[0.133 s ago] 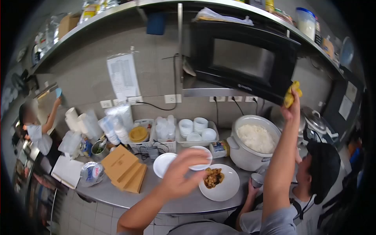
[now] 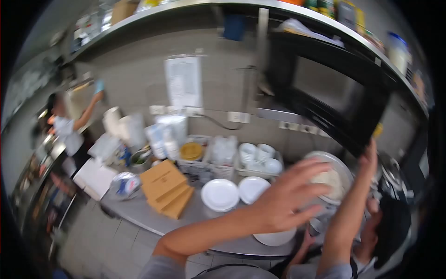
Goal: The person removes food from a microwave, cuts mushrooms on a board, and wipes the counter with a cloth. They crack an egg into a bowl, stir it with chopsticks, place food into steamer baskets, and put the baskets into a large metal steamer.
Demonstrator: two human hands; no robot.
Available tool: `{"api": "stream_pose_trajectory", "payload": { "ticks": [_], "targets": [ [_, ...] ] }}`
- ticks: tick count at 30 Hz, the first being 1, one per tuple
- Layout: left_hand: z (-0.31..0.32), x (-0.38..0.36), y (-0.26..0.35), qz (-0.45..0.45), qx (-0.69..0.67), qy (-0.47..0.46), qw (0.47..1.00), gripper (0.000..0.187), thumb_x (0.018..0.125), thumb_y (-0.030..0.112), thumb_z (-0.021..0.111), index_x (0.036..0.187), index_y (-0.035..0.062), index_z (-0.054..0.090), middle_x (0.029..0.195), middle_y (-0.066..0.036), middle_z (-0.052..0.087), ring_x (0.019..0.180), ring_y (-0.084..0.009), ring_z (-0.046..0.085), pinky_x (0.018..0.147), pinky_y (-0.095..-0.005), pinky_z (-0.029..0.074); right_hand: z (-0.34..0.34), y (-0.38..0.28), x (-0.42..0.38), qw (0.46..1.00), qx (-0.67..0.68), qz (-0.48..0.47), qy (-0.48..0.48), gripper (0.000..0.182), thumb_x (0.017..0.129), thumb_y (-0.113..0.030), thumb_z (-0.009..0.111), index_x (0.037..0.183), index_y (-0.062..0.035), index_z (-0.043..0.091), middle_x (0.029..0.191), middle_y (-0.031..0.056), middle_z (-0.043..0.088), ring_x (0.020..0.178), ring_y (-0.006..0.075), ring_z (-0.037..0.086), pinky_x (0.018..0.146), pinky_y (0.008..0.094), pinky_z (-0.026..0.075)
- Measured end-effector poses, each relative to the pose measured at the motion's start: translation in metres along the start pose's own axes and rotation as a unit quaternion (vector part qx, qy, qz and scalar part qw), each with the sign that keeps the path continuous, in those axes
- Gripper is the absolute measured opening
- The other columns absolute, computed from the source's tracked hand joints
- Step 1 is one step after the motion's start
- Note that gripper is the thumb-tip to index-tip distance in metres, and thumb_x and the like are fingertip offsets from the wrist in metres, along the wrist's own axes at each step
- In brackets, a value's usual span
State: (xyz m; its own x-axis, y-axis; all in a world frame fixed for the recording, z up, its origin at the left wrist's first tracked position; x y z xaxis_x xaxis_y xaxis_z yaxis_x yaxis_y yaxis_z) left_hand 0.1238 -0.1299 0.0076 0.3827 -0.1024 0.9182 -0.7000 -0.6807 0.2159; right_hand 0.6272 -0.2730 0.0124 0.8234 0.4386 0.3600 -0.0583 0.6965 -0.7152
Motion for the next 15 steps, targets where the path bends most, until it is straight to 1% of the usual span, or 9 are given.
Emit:
{"api": "stream_pose_trajectory", "payload": {
  "ticks": [1, 2, 3, 5, 6, 9, 13, 14, 15],
  "targets": [
    [0.004, 0.010, -0.001, 0.027, 0.020, 0.014, 0.999, 0.049, 0.088, 0.011, 0.073, 0.135, 0.0088, 0.061, 0.159, -0.023, 0.038, 0.149, -0.0480, 0.033, 0.120, -0.0550, 0.032, -0.006, 0.000, 0.016, 0.995, -0.044, 0.063, -0.058, 0.035, 0.099, -0.029, 0.066, 0.127, -0.0078, 0.065, 0.115, 0.0069, 0.073, 0.103, 0.0195, 0.070, 0.090, 0.0384, 0.059],
    [-0.002, 0.020, 0.001, 0.053, 0.059, -0.015, 0.997, 0.055, 0.089, 0.013, 0.072, 0.142, 0.0105, 0.056, 0.163, -0.024, 0.030, 0.151, -0.0502, 0.026, 0.120, -0.0583, 0.028, 0.023, 0.016, -0.016, 0.969, -0.040, -0.018, -0.243, 0.041, 0.099, -0.030, 0.065, 0.130, -0.0040, 0.062, 0.121, 0.0095, 0.071, 0.109, 0.0197, 0.069, 0.091, 0.0364, 0.058],
    [-0.001, 0.026, 0.003, 0.072, 0.087, -0.032, 0.993, 0.061, 0.090, 0.016, 0.071, 0.148, 0.0122, 0.050, 0.167, -0.025, 0.022, 0.153, -0.0524, 0.019, 0.121, -0.0616, 0.025, 0.043, 0.024, -0.035, 0.950, -0.117, -0.031, -0.289, 0.041, 0.099, -0.030, 0.065, 0.130, -0.0038, 0.062, 0.119, 0.0089, 0.071, 0.106, 0.0192, 0.068, 0.089, 0.0358, 0.057],
    [0.003, 0.031, 0.006, 0.080, 0.158, -0.015, 0.984, 0.069, 0.092, 0.019, 0.068, 0.155, 0.0171, 0.040, 0.169, -0.026, 0.012, 0.153, -0.0563, 0.011, 0.120, -0.0674, 0.022, 0.071, 0.027, -0.032, 0.928, -0.266, -0.006, -0.263, 0.042, 0.098, -0.030, 0.067, 0.130, -0.0035, 0.061, 0.116, 0.0077, 0.069, 0.101, 0.0181, 0.067, 0.085, 0.0345, 0.056],
    [0.004, 0.033, 0.004, 0.078, 0.176, 0.003, 0.981, 0.080, 0.089, 0.018, 0.072, 0.159, 0.0202, 0.034, 0.169, -0.027, 0.009, 0.152, -0.0590, 0.009, 0.118, -0.0703, 0.023, 0.085, 0.025, -0.023, 0.915, -0.313, -0.005, -0.253, 0.042, 0.097, -0.029, 0.067, 0.130, -0.0034, 0.061, 0.114, 0.0070, 0.069, 0.099, 0.0176, 0.066, 0.084, 0.0339, 0.056],
    [-0.004, 0.031, -0.003, 0.058, 0.207, 0.053, 0.975, 0.088, 0.085, 0.016, 0.076, 0.160, 0.0205, 0.032, 0.169, -0.028, 0.008, 0.152, -0.0596, 0.009, 0.118, -0.0700, 0.024, 0.124, 0.024, 0.011, 0.888, -0.391, -0.024, -0.242, 0.044, 0.096, -0.029, 0.069, 0.130, -0.0029, 0.061, 0.109, 0.0052, 0.067, 0.091, 0.0161, 0.065, 0.078, 0.0320, 0.055],
    [-0.025, 0.021, -0.011, 0.045, 0.257, 0.106, 0.960, 0.087, 0.082, 0.013, 0.078, 0.158, 0.0181, 0.036, 0.168, -0.029, 0.008, 0.148, -0.0634, 0.015, 0.117, -0.0670, 0.029, 0.177, 0.020, 0.035, 0.869, -0.446, -0.052, -0.209, 0.046, 0.093, -0.027, 0.073, 0.130, -0.0036, 0.059, 0.097, 0.0014, 0.062, 0.079, 0.0120, 0.057, 0.073, 0.0315, 0.052],
    [-0.032, 0.019, -0.010, 0.028, 0.304, 0.105, 0.946, 0.079, 0.083, 0.014, 0.078, 0.155, 0.0169, 0.045, 0.167, -0.031, 0.010, 0.152, -0.0562, 0.019, 0.122, -0.0602, 0.026, 0.180, 0.022, 0.052, 0.839, -0.488, -0.080, -0.226, 0.048, 0.091, -0.027, 0.075, 0.130, -0.0027, 0.059, 0.097, 0.0023, 0.063, 0.080, 0.0128, 0.058, 0.074, 0.0319, 0.051],
    [-0.036, 0.017, -0.015, 0.022, 0.313, 0.108, 0.943, 0.076, 0.085, 0.011, 0.076, 0.155, 0.0154, 0.046, 0.167, -0.032, 0.010, 0.152, -0.0552, 0.019, 0.122, -0.0597, 0.026, 0.183, 0.026, 0.067, 0.807, -0.529, -0.106, -0.238, 0.051, 0.089, -0.027, 0.077, 0.129, -0.0018, 0.059, 0.098, 0.0032, 0.064, 0.081, 0.0135, 0.058, 0.075, 0.0323, 0.051]
  ]
}}
Point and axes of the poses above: each hand's wrist, its own x-axis towards the middle knuckle, its own z-axis out of the palm, y = z × x, the point moved 3 cm from there along x, towards the middle knuckle
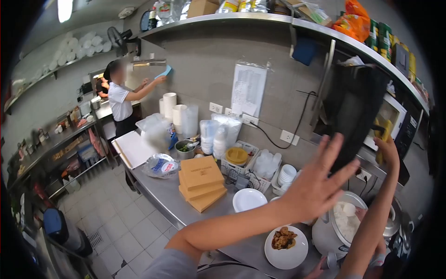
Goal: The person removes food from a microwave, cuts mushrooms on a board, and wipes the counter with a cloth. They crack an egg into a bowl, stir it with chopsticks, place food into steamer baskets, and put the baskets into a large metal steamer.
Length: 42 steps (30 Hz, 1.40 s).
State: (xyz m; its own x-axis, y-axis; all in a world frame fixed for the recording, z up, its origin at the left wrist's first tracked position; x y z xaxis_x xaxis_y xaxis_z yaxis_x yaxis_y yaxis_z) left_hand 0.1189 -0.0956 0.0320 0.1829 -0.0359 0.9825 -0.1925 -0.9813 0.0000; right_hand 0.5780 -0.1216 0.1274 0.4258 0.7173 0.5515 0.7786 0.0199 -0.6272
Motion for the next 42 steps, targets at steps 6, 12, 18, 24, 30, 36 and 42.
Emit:
{"api": "stream_pose_trajectory", "payload": {
  "ticks": [6, 12, 18, 24, 30, 36, 42],
  "targets": [
    [-0.009, -0.011, -0.015, -0.007, 0.065, 0.033, 0.997, 0.064, 0.082, 0.004, 0.067, 0.145, 0.0122, 0.058, 0.164, -0.035, 0.021, 0.146, -0.0562, 0.033, 0.116, -0.0548, 0.037, 0.012, -0.030, 0.033, 0.981, -0.193, 0.016, 0.022, 0.068, 0.076, -0.031, 0.089, 0.130, 0.0004, 0.062, 0.111, 0.0157, 0.073, 0.100, 0.0276, 0.069, 0.091, 0.0412, 0.053],
    [0.001, -0.017, -0.009, 0.008, 0.069, 0.034, 0.997, 0.070, 0.081, 0.000, 0.066, 0.149, 0.0079, 0.050, 0.160, -0.042, 0.019, 0.146, -0.0580, 0.033, 0.117, -0.0555, 0.034, 0.024, -0.039, 0.066, 0.969, -0.244, 0.031, 0.005, 0.073, 0.072, -0.041, 0.091, 0.133, -0.0103, 0.065, 0.117, 0.0203, 0.073, 0.108, 0.0354, 0.070, 0.094, 0.0437, 0.054],
    [0.003, -0.022, -0.009, 0.001, 0.073, 0.037, 0.997, 0.068, 0.084, 0.001, 0.062, 0.150, 0.0097, 0.049, 0.159, -0.043, 0.016, 0.147, -0.0582, 0.030, 0.116, -0.0554, 0.035, 0.049, -0.018, 0.107, 0.926, -0.350, 0.053, 0.132, 0.066, 0.078, -0.055, 0.082, 0.129, -0.0156, 0.069, 0.123, 0.0165, 0.072, 0.112, 0.0352, 0.069, 0.094, 0.0449, 0.055],
    [-0.002, -0.027, -0.016, -0.005, 0.061, 0.029, 0.998, 0.069, 0.085, 0.003, 0.062, 0.152, 0.0120, 0.047, 0.159, -0.044, 0.016, 0.147, -0.0577, 0.031, 0.116, -0.0552, 0.036, 0.071, 0.022, 0.124, 0.948, -0.302, 0.106, -0.002, 0.073, 0.092, -0.064, 0.064, 0.130, -0.0015, 0.067, 0.129, 0.0242, 0.068, 0.119, 0.0372, 0.066, 0.100, 0.0451, 0.050],
    [-0.001, -0.028, -0.014, -0.002, 0.102, -0.001, 0.995, 0.074, 0.087, 0.008, 0.061, 0.156, 0.0091, 0.037, 0.160, -0.043, 0.015, 0.145, -0.0546, 0.033, 0.118, -0.0547, 0.031, 0.043, 0.058, 0.139, 0.983, -0.145, 0.098, 0.056, 0.075, 0.099, -0.063, 0.055, 0.128, 0.0045, 0.067, 0.125, 0.0237, 0.070, 0.118, 0.0354, 0.066, 0.099, 0.0440, 0.049],
    [0.015, -0.026, -0.004, 0.002, 0.074, 0.024, 0.997, 0.071, 0.085, 0.004, 0.063, 0.153, 0.0143, 0.047, 0.159, -0.045, 0.017, 0.146, -0.0570, 0.033, 0.116, -0.0566, 0.036, 0.026, 0.018, 0.070, 0.988, -0.020, 0.015, 0.154, 0.059, 0.104, -0.051, 0.056, 0.124, 0.0025, 0.069, 0.114, 0.0215, 0.071, 0.109, 0.0310, 0.066, 0.096, 0.0378, 0.050],
    [0.074, -0.022, 0.003, 0.079, -0.052, -0.006, 0.995, 0.085, 0.091, 0.036, 0.077, 0.161, 0.0162, 0.034, 0.164, -0.034, 0.021, 0.145, -0.0558, 0.035, 0.114, -0.0608, 0.036, -0.002, -0.043, -0.012, 0.854, 0.360, -0.159, 0.340, 0.031, 0.107, -0.031, 0.059, 0.126, -0.0068, 0.065, 0.098, 0.0014, 0.067, 0.085, 0.0065, 0.059, 0.070, 0.0227, 0.047]
  ]
}}
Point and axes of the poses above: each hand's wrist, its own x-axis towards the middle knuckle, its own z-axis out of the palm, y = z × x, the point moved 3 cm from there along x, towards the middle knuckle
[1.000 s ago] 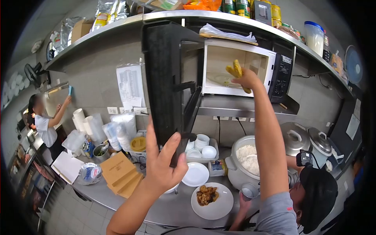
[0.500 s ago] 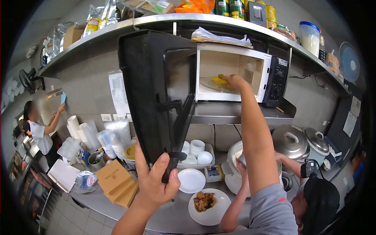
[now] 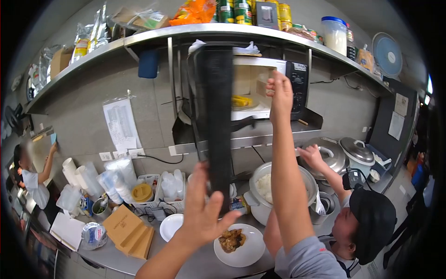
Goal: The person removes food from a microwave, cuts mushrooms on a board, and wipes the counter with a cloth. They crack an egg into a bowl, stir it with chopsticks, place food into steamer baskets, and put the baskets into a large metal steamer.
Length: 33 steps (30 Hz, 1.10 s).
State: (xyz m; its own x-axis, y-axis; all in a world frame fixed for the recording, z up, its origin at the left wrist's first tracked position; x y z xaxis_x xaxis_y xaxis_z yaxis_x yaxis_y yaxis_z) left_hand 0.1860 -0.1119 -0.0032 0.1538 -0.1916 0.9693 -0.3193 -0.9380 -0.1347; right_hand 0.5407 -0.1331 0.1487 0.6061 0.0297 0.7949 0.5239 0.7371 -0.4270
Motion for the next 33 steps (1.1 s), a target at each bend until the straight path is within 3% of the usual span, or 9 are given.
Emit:
{"api": "stream_pose_trajectory", "payload": {
  "ticks": [8, 12, 16, 17, 18, 21, 28, 29, 33],
  "targets": [
    [0.113, 0.035, -0.078, -0.021, 0.134, -0.266, 0.954, 0.070, 0.095, 0.053, 0.063, 0.153, 0.0163, 0.049, 0.167, -0.007, 0.033, 0.154, -0.0363, 0.027, 0.123, -0.0647, 0.018, -0.110, -0.091, -0.017, 0.967, 0.163, -0.055, 0.188, 0.039, 0.111, -0.041, 0.047, 0.124, -0.0066, 0.058, 0.099, 0.0035, 0.065, 0.088, 0.0142, 0.061, 0.075, 0.0280, 0.049],
    [0.146, 0.054, -0.128, -0.044, 0.212, -0.299, 0.929, 0.072, 0.097, 0.057, 0.058, 0.154, 0.0142, 0.048, 0.166, -0.006, 0.036, 0.154, -0.0313, 0.030, 0.123, -0.0641, 0.018, -0.164, -0.007, 0.006, 0.961, -0.093, 0.034, 0.259, 0.025, 0.106, -0.036, 0.056, 0.111, -0.0113, 0.059, 0.085, 0.0002, 0.062, 0.073, 0.0098, 0.057, 0.065, 0.0274, 0.047],
    [0.169, 0.067, -0.146, -0.122, 0.264, -0.323, 0.901, 0.079, 0.095, 0.064, 0.057, 0.154, 0.0124, 0.047, 0.165, -0.008, 0.038, 0.154, -0.0306, 0.031, 0.123, -0.0629, 0.021, -0.184, 0.068, 0.030, 0.893, -0.427, 0.103, 0.097, 0.043, 0.099, -0.044, 0.065, 0.107, -0.0026, 0.063, 0.098, 0.0195, 0.073, 0.092, 0.0382, 0.071, 0.083, 0.0450, 0.055],
    [0.170, 0.068, -0.145, -0.120, 0.275, -0.324, 0.897, 0.081, 0.095, 0.066, 0.056, 0.155, 0.0125, 0.046, 0.165, -0.008, 0.038, 0.154, -0.0303, 0.030, 0.123, -0.0617, 0.021, -0.179, 0.067, 0.034, 0.862, -0.485, 0.132, 0.065, 0.045, 0.101, -0.047, 0.062, 0.103, -0.0027, 0.062, 0.088, 0.0134, 0.070, 0.077, 0.0241, 0.070, 0.067, 0.0376, 0.055],
    [0.170, 0.067, -0.145, -0.119, 0.286, -0.326, 0.893, 0.084, 0.094, 0.068, 0.055, 0.155, 0.0126, 0.045, 0.165, -0.009, 0.039, 0.154, -0.0300, 0.030, 0.124, -0.0605, 0.022, -0.173, 0.063, 0.034, 0.861, -0.486, 0.135, 0.066, 0.045, 0.101, -0.047, 0.062, 0.103, -0.0027, 0.062, 0.088, 0.0134, 0.070, 0.077, 0.0241, 0.070, 0.067, 0.0376, 0.055],
    [0.170, 0.066, -0.143, -0.122, 0.267, -0.325, 0.899, 0.083, 0.093, 0.068, 0.058, 0.155, 0.0130, 0.047, 0.165, -0.009, 0.038, 0.155, -0.0297, 0.029, 0.124, -0.0584, 0.023, -0.152, 0.030, 0.029, 0.786, -0.594, 0.159, 0.056, 0.059, 0.105, -0.055, 0.042, 0.117, -0.0025, 0.066, 0.119, 0.0301, 0.068, 0.119, 0.0500, 0.060, 0.100, 0.0549, 0.047],
    [0.165, 0.067, -0.139, -0.119, 0.255, -0.314, 0.907, 0.077, 0.092, 0.064, 0.062, 0.149, 0.0120, 0.054, 0.164, -0.010, 0.039, 0.154, -0.0317, 0.031, 0.122, -0.0577, 0.028, -0.162, 0.061, 0.042, 0.838, -0.505, 0.195, 0.064, 0.058, 0.106, -0.049, 0.037, 0.114, -0.0030, 0.071, 0.116, 0.0266, 0.071, 0.116, 0.0471, 0.064, 0.100, 0.0548, 0.048],
    [0.165, 0.065, -0.139, -0.121, 0.255, -0.316, 0.906, 0.077, 0.092, 0.064, 0.062, 0.149, 0.0120, 0.054, 0.164, -0.010, 0.039, 0.154, -0.0317, 0.031, 0.122, -0.0577, 0.028, -0.173, 0.085, 0.049, 0.852, -0.502, 0.109, 0.097, 0.054, 0.107, -0.046, 0.040, 0.087, -0.0024, 0.065, 0.063, 0.0081, 0.065, 0.051, 0.0184, 0.061, 0.059, 0.0377, 0.049],
    [0.159, 0.060, -0.137, -0.117, 0.250, -0.291, 0.916, 0.075, 0.092, 0.057, 0.067, 0.149, 0.0113, 0.054, 0.163, -0.012, 0.040, 0.153, -0.0334, 0.033, 0.122, -0.0558, 0.029, -0.171, 0.079, 0.042, 0.871, -0.472, 0.112, 0.078, 0.053, 0.107, -0.046, 0.043, 0.086, -0.0022, 0.065, 0.062, 0.0078, 0.063, 0.052, 0.0185, 0.061, 0.056, 0.0365, 0.048]
  ]
}}
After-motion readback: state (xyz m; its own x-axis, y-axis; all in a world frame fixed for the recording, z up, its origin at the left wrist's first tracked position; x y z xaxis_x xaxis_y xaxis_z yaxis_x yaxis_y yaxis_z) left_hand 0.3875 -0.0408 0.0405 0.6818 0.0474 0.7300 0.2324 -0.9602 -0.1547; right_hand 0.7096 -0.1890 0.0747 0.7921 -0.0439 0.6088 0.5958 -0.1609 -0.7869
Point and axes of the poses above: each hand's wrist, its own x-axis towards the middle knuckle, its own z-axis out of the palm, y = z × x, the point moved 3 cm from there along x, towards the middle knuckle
